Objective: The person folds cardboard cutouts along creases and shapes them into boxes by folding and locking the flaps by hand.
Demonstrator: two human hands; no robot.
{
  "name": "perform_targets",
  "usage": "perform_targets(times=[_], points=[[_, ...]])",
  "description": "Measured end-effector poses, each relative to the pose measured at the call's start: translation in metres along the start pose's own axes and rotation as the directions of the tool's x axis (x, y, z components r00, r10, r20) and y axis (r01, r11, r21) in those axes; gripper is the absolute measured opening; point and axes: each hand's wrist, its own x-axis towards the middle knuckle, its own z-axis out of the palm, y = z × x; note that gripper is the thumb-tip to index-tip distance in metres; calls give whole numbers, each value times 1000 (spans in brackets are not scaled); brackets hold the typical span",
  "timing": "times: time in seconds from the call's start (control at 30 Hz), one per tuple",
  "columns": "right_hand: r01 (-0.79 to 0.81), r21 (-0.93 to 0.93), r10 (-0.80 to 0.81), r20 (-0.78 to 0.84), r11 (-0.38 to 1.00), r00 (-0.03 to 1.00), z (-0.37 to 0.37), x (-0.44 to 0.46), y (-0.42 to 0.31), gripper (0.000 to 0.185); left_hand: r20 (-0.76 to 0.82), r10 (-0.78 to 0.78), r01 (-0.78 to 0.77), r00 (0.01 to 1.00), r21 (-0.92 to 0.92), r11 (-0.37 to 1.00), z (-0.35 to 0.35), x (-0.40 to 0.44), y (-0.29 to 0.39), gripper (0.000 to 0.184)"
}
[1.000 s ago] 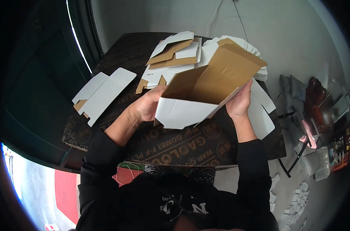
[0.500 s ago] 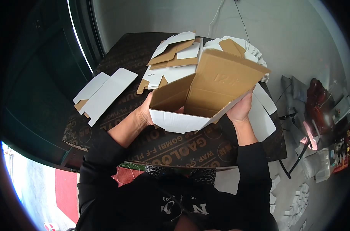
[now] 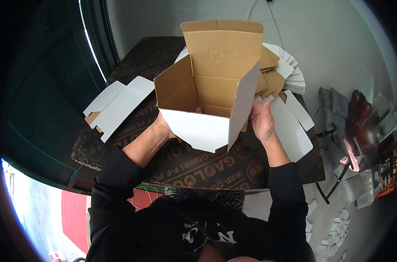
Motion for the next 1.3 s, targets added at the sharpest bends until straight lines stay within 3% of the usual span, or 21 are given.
perform_targets(times=[0.1, 0.27, 0.43, 0.6, 0.73, 0.77, 0.9, 1.07, 1.1, 1.17, 1.23, 1.3], points=[[-36, -84, 37, 11, 996, 999, 3, -2, -3, 94, 61, 23, -18, 998, -87, 996, -4, 3, -1, 46], [17, -154, -5, 81, 988, 997, 20, 0, -21, 90, 49, 213, -218, 976, 181, 959, -20, 5, -16, 34], [-93, -40, 94, 26, 995, 995, 21, -3, -9, 80, 45, 229, -234, 972, 189, 954, -12, -1, -28, 46], [-142, 156, 160, -108, 977, 981, 4, -2, 10, 83, -88, 228, -189, 970, 321, 928, -1, -2, -35, 33], [-283, 285, 190, 315, 916, 930, -19, -7, 6, 82, -194, 233, -136, 953, 413, 901, 5, -2, -40, 23], [-285, 284, 191, 316, 916, 929, -18, -7, 4, 82, -195, 234, -137, 953, 411, 901, 6, -2, -41, 23], [-336, -13, 336, 72, 942, 939, 2, -6, -17, 81, -177, 175, -28, 968, 619, 785, 8, 1, -39, 21], [-457, -342, 374, -282, 821, 883, 23, -6, -39, 81, -153, 208, -39, 966, 708, 705, 16, -7, -36, 27], [-459, -341, 376, -285, 820, 882, 18, -6, -35, 81, -153, 204, -37, 967, 708, 705, 20, -7, -35, 27], [-214, -78, 199, -165, 974, 966, -6, -3, -15, 81, -194, 256, -24, 947, 752, 659, 35, -6, -35, 32], [45, 216, -23, -103, 975, 994, -22, 0, -1, 84, -230, 312, -8, 922, 794, 608, 44, -5, -36, 38], [125, 173, -102, -137, 977, 985, -11, 3, -16, 88, -181, 333, -33, 925, 837, 547, 42, -4, -37, 40]])
